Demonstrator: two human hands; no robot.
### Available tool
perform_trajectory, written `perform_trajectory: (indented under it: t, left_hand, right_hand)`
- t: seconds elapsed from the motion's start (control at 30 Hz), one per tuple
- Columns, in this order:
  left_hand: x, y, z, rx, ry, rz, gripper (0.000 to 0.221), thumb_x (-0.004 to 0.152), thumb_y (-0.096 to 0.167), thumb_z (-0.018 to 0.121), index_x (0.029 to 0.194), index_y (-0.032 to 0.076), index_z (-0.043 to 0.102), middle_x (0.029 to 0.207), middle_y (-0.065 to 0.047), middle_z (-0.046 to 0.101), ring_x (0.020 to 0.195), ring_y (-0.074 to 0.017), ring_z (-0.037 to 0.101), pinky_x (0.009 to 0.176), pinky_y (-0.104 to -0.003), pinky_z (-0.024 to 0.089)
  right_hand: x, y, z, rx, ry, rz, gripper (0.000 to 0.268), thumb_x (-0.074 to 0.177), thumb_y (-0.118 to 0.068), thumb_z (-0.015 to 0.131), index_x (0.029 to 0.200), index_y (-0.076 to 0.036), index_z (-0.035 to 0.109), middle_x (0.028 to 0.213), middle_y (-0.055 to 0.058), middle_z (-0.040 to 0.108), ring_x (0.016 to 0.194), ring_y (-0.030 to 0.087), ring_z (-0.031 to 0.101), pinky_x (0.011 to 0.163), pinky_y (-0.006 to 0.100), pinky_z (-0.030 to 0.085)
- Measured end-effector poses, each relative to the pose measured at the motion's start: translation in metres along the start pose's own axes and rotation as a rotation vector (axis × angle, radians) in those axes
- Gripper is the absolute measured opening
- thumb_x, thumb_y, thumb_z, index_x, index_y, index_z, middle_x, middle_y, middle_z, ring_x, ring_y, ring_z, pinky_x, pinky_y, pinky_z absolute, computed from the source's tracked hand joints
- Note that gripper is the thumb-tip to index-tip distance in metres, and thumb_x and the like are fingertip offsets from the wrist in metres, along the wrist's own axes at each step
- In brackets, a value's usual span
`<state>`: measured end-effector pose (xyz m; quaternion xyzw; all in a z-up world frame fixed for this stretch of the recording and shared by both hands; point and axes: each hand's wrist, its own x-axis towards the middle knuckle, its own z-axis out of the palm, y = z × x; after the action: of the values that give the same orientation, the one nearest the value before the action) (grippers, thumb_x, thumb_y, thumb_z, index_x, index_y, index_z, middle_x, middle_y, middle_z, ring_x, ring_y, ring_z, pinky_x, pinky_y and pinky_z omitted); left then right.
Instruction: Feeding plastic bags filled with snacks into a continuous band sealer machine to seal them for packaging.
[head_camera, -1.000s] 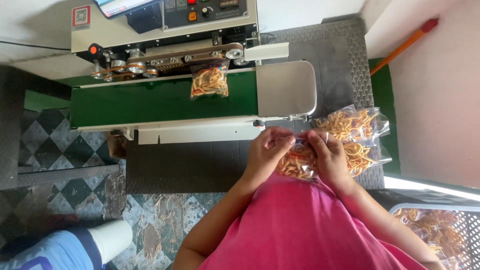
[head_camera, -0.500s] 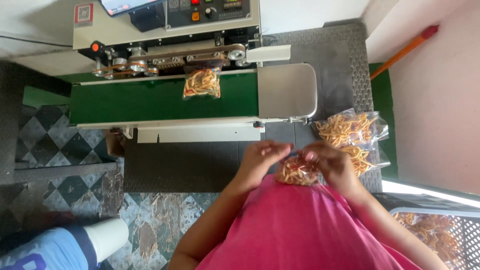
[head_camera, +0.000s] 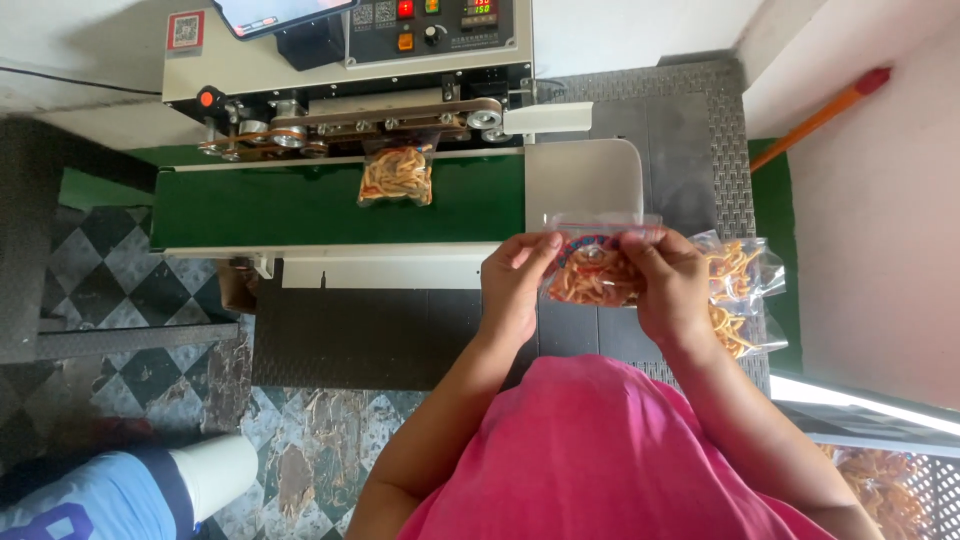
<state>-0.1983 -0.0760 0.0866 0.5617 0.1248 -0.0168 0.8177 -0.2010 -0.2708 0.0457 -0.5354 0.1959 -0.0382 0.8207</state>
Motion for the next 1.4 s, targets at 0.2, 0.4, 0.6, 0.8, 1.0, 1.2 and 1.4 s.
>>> perform_trajectory:
  t: [0.2, 0.4, 0.6, 0.8, 1.0, 1.2, 1.4]
  left_hand:
    - [0.064, -0.015, -0.019, 0.072, -0.052, -0.074, 0.034, 0.091, 0.03, 0.09, 0.108, 0.002, 0.079, 0.101, -0.018, 0.077, 0.094, -0.0339, 0.077, 0.082, -0.051, 0.064]
    - [0.131, -0.01, -0.023, 0.071, -0.007, -0.166, 0.035, 0.088, 0.021, 0.089, 0.109, -0.004, 0.075, 0.098, -0.025, 0.077, 0.087, -0.0308, 0.077, 0.076, -0.051, 0.067]
    - [0.19, -0.014, -0.025, 0.005, 0.02, -0.37, 0.038, 0.084, 0.017, 0.089, 0.112, -0.001, 0.072, 0.097, -0.015, 0.073, 0.084, -0.0298, 0.077, 0.077, -0.052, 0.068]
    - [0.206, -0.014, -0.029, -0.039, 0.19, -0.361, 0.039, 0.079, 0.02, 0.093, 0.107, 0.002, 0.072, 0.091, -0.011, 0.07, 0.081, -0.0296, 0.076, 0.07, -0.055, 0.068]
    - [0.215, -0.013, -0.037, -0.034, 0.255, -0.365, 0.03, 0.082, 0.023, 0.089, 0.103, 0.007, 0.074, 0.087, -0.007, 0.07, 0.076, -0.0263, 0.076, 0.063, -0.048, 0.07]
    - [0.214, -0.005, -0.042, -0.049, 0.299, -0.347, 0.034, 0.081, 0.025, 0.091, 0.104, 0.007, 0.073, 0.088, -0.008, 0.069, 0.078, -0.0269, 0.075, 0.063, -0.047, 0.069]
    - [0.216, -0.003, -0.052, -0.05, 0.325, -0.334, 0.036, 0.078, 0.024, 0.094, 0.103, 0.008, 0.073, 0.09, -0.008, 0.066, 0.083, -0.0295, 0.075, 0.067, -0.05, 0.068]
  right_hand:
    - [0.002, -0.039, 0.057, -0.087, 0.131, -0.036, 0.016, 0.102, -0.017, 0.077, 0.097, -0.002, 0.074, 0.076, 0.012, 0.063, 0.078, 0.018, 0.067, 0.062, 0.044, 0.062]
    - [0.094, -0.001, 0.039, -0.517, 0.056, -0.228, 0.024, 0.105, -0.025, 0.078, 0.099, -0.001, 0.078, 0.071, 0.015, 0.065, 0.069, 0.017, 0.064, 0.05, 0.042, 0.055]
    - [0.135, -0.008, 0.069, -0.794, 0.114, -0.382, 0.029, 0.104, -0.035, 0.072, 0.094, -0.009, 0.081, 0.081, 0.014, 0.071, 0.088, 0.037, 0.072, 0.076, 0.052, 0.055]
    - [0.174, 0.009, 0.087, -0.894, 0.114, -0.463, 0.027, 0.096, -0.04, 0.082, 0.091, -0.013, 0.081, 0.081, 0.005, 0.066, 0.083, 0.031, 0.072, 0.077, 0.047, 0.057]
    - [0.189, 0.026, 0.1, -0.955, 0.186, -0.452, 0.021, 0.091, -0.037, 0.079, 0.086, -0.017, 0.078, 0.084, 0.003, 0.061, 0.084, 0.034, 0.071, 0.078, 0.045, 0.058]
    - [0.171, 0.018, 0.12, -0.955, 0.241, -0.452, 0.019, 0.084, -0.037, 0.081, 0.084, -0.018, 0.076, 0.085, 0.002, 0.06, 0.084, 0.034, 0.072, 0.078, 0.045, 0.059]
    - [0.168, 0.015, 0.128, -0.99, 0.284, -0.411, 0.025, 0.078, -0.041, 0.087, 0.084, -0.022, 0.073, 0.088, -0.003, 0.059, 0.087, 0.029, 0.073, 0.08, 0.041, 0.059]
